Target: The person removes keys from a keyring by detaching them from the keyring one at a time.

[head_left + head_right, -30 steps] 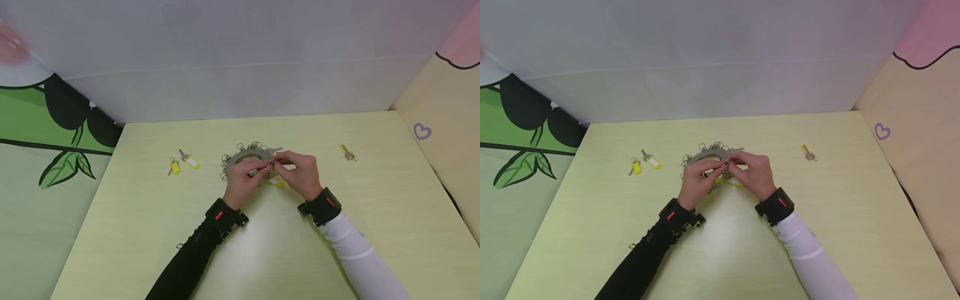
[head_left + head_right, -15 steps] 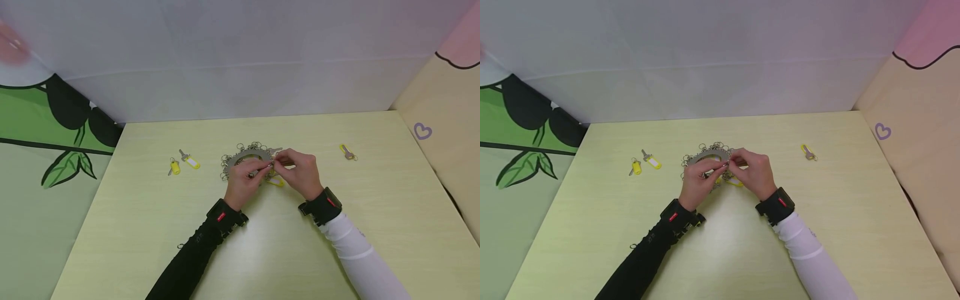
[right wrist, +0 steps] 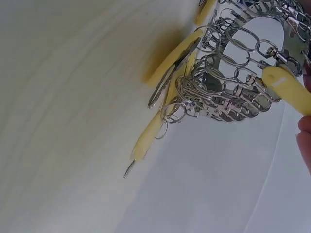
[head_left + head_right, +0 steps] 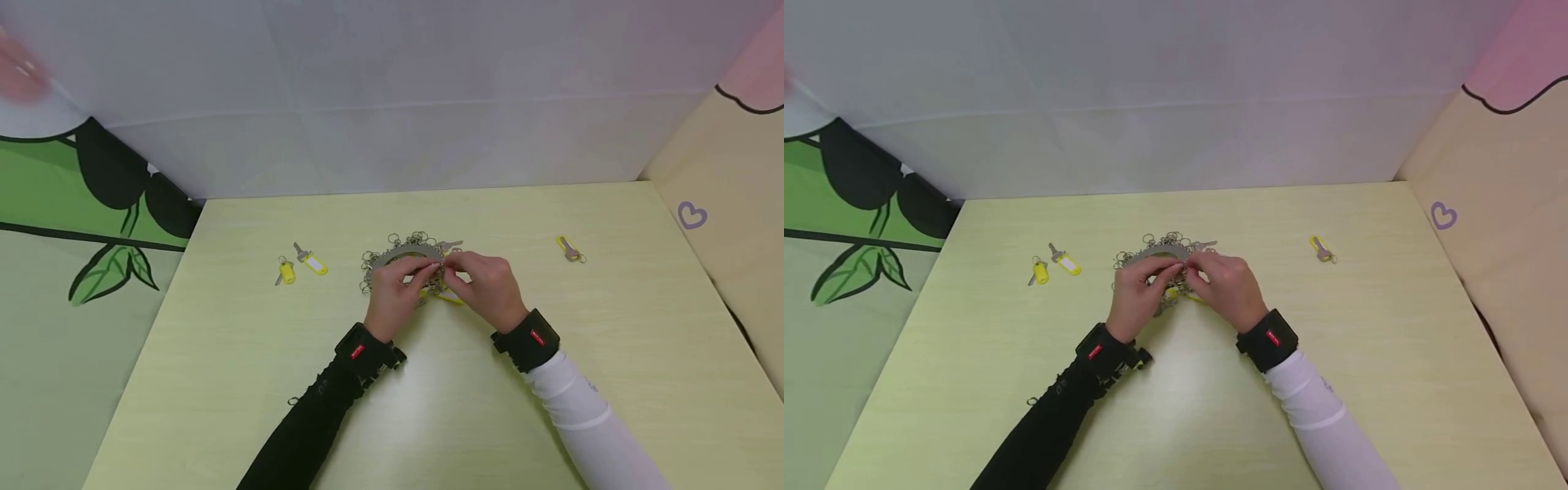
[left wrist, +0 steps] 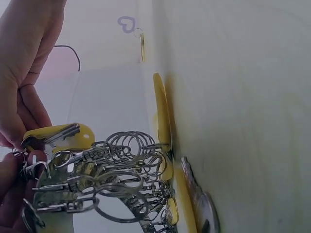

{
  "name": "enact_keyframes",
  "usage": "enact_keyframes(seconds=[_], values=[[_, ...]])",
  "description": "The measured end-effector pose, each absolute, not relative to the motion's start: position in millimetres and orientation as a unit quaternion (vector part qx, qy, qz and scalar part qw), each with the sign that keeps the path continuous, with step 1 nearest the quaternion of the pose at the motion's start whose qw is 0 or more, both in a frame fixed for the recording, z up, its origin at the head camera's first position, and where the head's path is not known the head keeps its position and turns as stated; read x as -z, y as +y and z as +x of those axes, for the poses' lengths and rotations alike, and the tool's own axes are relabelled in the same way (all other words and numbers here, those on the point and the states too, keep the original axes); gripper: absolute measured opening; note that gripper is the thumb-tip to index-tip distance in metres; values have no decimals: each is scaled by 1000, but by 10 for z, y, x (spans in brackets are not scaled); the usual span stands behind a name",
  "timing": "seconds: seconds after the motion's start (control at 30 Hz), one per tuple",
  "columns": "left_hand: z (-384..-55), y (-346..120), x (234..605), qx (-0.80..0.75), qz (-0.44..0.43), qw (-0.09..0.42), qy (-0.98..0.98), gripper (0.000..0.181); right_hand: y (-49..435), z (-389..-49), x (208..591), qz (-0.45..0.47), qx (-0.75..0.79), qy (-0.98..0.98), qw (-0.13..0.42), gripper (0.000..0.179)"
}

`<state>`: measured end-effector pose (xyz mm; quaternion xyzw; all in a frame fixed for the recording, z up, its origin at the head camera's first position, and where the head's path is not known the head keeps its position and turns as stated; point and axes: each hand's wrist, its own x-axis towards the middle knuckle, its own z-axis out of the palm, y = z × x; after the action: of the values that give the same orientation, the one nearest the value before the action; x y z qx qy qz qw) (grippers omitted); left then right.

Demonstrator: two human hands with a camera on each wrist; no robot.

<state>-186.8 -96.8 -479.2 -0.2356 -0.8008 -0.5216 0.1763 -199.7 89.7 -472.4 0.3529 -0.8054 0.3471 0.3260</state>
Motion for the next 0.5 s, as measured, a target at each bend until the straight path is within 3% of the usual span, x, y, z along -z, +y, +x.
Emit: enact_keyframes(seconds=[0.3,0.5], values=[[-1889,-1014,4751,576,-192,105,-788,12,864,-1962,4691,367,-334,-817,294,19],[-1896,-1029,4765,585,-186,92,-784,11,881,-1971,4691,360,-359,-820,264,21]])
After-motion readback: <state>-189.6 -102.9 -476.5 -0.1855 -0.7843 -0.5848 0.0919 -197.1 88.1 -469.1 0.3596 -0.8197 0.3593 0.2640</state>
